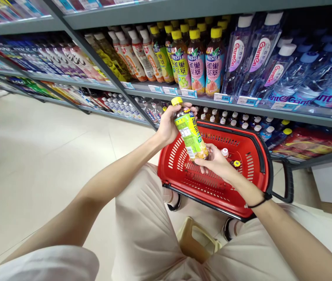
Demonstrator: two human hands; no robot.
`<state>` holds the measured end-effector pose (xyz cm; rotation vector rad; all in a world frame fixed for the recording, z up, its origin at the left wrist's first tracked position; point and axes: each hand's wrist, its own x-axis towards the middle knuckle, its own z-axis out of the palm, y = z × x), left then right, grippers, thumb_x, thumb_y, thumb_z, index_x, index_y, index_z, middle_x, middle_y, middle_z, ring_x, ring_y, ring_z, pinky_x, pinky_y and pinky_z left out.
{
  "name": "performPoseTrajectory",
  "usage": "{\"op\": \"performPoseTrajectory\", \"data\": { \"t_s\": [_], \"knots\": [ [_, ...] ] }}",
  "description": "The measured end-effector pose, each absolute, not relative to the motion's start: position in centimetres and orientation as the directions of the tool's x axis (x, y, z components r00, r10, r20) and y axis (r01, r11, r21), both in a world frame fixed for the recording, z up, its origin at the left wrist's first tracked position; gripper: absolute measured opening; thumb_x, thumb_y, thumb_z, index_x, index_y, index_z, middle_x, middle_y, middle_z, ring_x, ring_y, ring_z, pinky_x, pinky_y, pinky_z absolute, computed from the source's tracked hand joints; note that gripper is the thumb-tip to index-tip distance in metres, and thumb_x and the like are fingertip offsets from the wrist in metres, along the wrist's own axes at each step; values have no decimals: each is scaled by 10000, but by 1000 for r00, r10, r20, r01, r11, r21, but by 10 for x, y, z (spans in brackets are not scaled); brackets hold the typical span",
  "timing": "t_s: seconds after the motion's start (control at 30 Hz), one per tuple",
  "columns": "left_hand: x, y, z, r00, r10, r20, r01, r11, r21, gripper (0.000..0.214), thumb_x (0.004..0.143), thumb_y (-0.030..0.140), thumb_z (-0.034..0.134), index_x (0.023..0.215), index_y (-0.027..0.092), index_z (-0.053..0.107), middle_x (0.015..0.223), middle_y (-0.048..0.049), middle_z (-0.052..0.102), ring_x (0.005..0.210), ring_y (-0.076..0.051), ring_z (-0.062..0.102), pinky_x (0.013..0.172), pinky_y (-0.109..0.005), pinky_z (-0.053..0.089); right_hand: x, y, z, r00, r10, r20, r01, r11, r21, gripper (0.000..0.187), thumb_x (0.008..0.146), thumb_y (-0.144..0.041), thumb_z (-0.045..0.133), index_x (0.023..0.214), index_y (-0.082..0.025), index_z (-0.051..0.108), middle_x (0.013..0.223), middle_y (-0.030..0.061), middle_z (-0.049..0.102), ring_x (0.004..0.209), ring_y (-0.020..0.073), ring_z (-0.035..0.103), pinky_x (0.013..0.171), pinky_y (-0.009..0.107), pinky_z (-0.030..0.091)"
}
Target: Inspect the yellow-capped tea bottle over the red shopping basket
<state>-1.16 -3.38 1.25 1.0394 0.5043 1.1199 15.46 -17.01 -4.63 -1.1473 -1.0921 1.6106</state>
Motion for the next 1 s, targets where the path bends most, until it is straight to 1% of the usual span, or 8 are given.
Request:
{"op": "performPoseTrajectory", "data": {
  "t_s": [0.2,0.33,0.43,0.53,0.67,0.8,0.87,1.0],
  "knots": [
    [-11,-35,14,381,916,125,-501,91,861,360,834,443,667,1081,186,717,1122,-73,792,1170,-281,736,1081,-440,566,157,-175,-25,-330,911,-248,-284,-346,-894,502,833,-464,828,1163,-210,548,1031,87,764,524,128,619,469,274,420],
    [-11,-32,12,337,936,99,-485,83,871,366,818,455,754,1074,195,729,1192,-77,778,1187,-272,726,1099,-436,556,160,-173,-22,-321,909,-265,-346,-373,-861,474,874,-497,786,1184,-193,595,1029,111,762,567,144,632,467,269,425],
    [-11,-29,10,282,952,116,-451,25,892,365,815,474,801,1045,197,745,1200,-86,775,1170,-258,723,1091,-426,555,160,-170,-27,-285,924,-254,-375,-352,-858,481,868,-521,802,1181,-193,640,1003,86,730,670,161,645,467,249,444],
    [-10,-28,7,261,955,141,-423,-18,906,358,828,485,808,1040,202,753,1179,-86,778,1133,-246,727,1054,-409,566,158,-168,-30,-214,946,-245,-300,-303,-904,487,819,-521,863,1129,-193,681,980,58,698,721,152,620,481,236,470],
    [-8,-28,2,258,956,137,-393,-26,919,364,836,506,805,1041,210,751,1145,-79,783,1088,-226,731,1009,-376,572,155,-167,-29,-139,955,-263,-150,-283,-947,566,732,-531,931,1084,-182,660,876,23,672,618,116,554,479,246,454],
    [-8,-27,0,261,957,126,-387,-16,922,377,831,513,820,1046,211,751,1097,-66,782,1058,-218,732,1003,-376,567,156,-168,-27,-43,951,-306,-189,-308,-932,655,662,-509,979,1093,-204,592,898,26,703,626,124,589,492,245,461],
    [-8,-28,1,255,958,135,-386,-27,922,380,827,517,824,1046,216,748,1095,-60,780,1072,-222,728,1012,-380,561,158,-168,-26,-52,952,-301,-227,-304,-925,642,670,-495,976,1093,-203,592,940,43,718,670,139,622,497,240,462],
    [-8,-31,5,251,953,167,-385,-60,921,381,809,524,812,1021,218,734,1127,-72,773,1134,-253,713,1047,-413,543,163,-170,-25,-161,955,-251,-310,-290,-905,527,790,-481,895,1139,-197,622,977,64,735,675,144,629,499,244,437]
  ]
}}
